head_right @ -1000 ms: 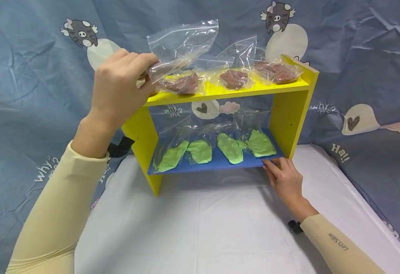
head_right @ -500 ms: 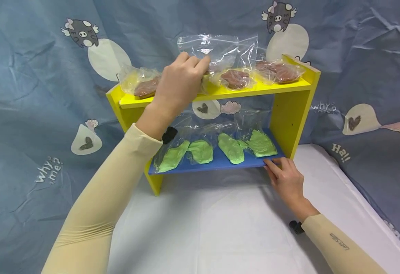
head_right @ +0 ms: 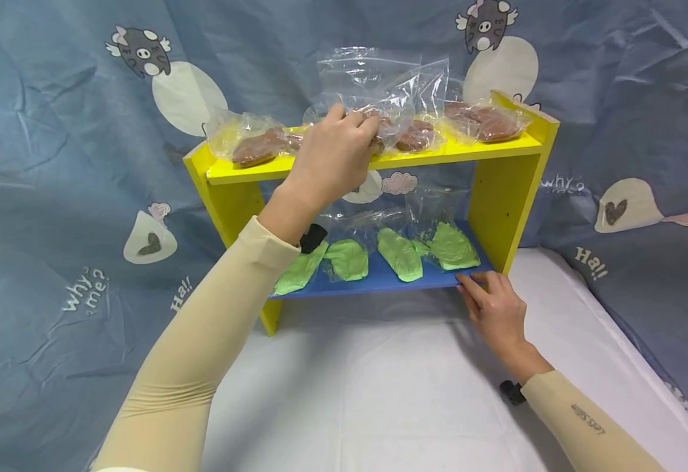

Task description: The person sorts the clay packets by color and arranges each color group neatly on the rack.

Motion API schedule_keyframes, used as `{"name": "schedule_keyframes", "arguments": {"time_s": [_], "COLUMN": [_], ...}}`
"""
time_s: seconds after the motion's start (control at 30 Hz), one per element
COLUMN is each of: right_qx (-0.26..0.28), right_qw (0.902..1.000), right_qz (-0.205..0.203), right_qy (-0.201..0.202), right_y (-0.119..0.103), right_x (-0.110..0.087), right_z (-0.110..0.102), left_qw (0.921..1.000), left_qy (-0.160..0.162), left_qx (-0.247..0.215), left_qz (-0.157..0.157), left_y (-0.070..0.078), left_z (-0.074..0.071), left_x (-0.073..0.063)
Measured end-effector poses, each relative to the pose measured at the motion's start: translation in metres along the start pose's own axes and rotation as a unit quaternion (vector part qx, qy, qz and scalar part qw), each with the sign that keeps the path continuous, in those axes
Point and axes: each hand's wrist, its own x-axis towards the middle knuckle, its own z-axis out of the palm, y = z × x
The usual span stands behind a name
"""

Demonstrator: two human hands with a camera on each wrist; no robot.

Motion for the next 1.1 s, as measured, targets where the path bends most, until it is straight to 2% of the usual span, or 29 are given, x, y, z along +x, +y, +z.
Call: {"name": "schedule_keyframes", "arguments": {"time_s": [0.27,0.6,0.77,0.9,1.03,1.1], "right_qx": [0.002,0.008,0.003,0.000,0.003,0.002], "right_qw": [1.0000,1.0000,1.0000,1.0000,1.0000,1.0000], "right_qz": [0.002,-0.005,0.003,-0.002,-0.005,-0.007], "right_qy": [-0.005,0.001,-0.001,0.004,0.004,0.003], "right_y": [-0.001,-0.002,-0.001,0.001,0.003,0.002], "right_x": [0.003,0.001,0.000,-0.004,-0.006,-0.008], "right_z": [0.001,0.006,0.004,0.002,0.004,0.004], "left_qw": [0.9983,0.9974,0.9970,0.9980,0.9986,0.9984], "left_qy": [-0.031,-0.066,-0.072,-0.057,-0.014,0.016], "left_qx": [0.047,0.029,0.029,0.011,-0.009,-0.019], "left_qz": [0.014,0.000,-0.007,-0.025,-0.051,-0.051], "left_y": [0.001,0.002,0.005,0.010,0.010,0.010], "left_z": [0.008,0.016,0.020,0.025,0.031,0.034], "left_x": [0.000,-0.005,-0.004,-0.006,-0.012,-0.016]}}
